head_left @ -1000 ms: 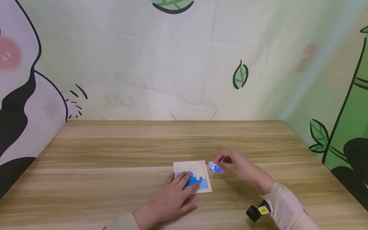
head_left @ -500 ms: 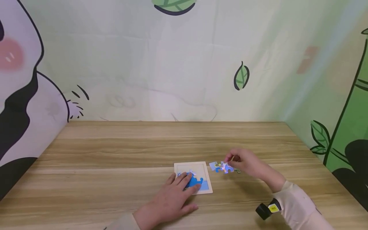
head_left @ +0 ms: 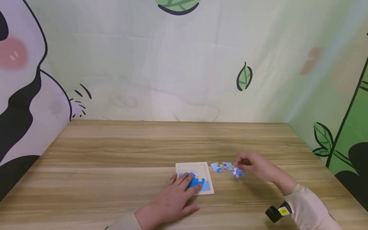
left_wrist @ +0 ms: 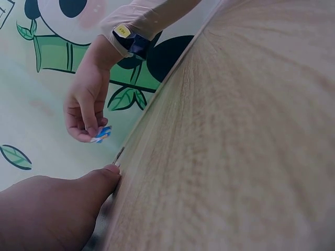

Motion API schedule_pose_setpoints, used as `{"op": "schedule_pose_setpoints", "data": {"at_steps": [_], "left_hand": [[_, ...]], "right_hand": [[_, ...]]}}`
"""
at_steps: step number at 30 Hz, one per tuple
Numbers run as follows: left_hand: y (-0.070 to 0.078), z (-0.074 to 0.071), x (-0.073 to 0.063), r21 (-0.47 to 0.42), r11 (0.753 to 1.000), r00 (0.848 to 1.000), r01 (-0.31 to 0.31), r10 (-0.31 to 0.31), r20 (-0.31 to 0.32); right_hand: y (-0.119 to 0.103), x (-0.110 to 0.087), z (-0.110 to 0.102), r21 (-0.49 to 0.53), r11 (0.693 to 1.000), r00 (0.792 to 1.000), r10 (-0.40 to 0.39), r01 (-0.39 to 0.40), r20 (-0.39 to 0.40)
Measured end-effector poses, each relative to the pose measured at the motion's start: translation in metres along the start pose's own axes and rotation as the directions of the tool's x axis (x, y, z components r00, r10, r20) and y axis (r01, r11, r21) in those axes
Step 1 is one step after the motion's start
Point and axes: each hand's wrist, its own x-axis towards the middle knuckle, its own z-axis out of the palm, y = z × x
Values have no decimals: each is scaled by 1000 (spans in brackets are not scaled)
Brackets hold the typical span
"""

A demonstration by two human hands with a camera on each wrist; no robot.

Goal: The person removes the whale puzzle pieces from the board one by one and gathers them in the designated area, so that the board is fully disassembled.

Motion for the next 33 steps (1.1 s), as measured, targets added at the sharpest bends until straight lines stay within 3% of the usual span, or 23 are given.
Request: {"op": "schedule_pose_setpoints", "data": {"at_steps": [33], "left_hand": [[1, -1, -1, 1, 1000, 1000, 2, -2, -15]], "right_hand": [[23, -14, 12, -26, 993, 992, 119, -118, 48]]}}
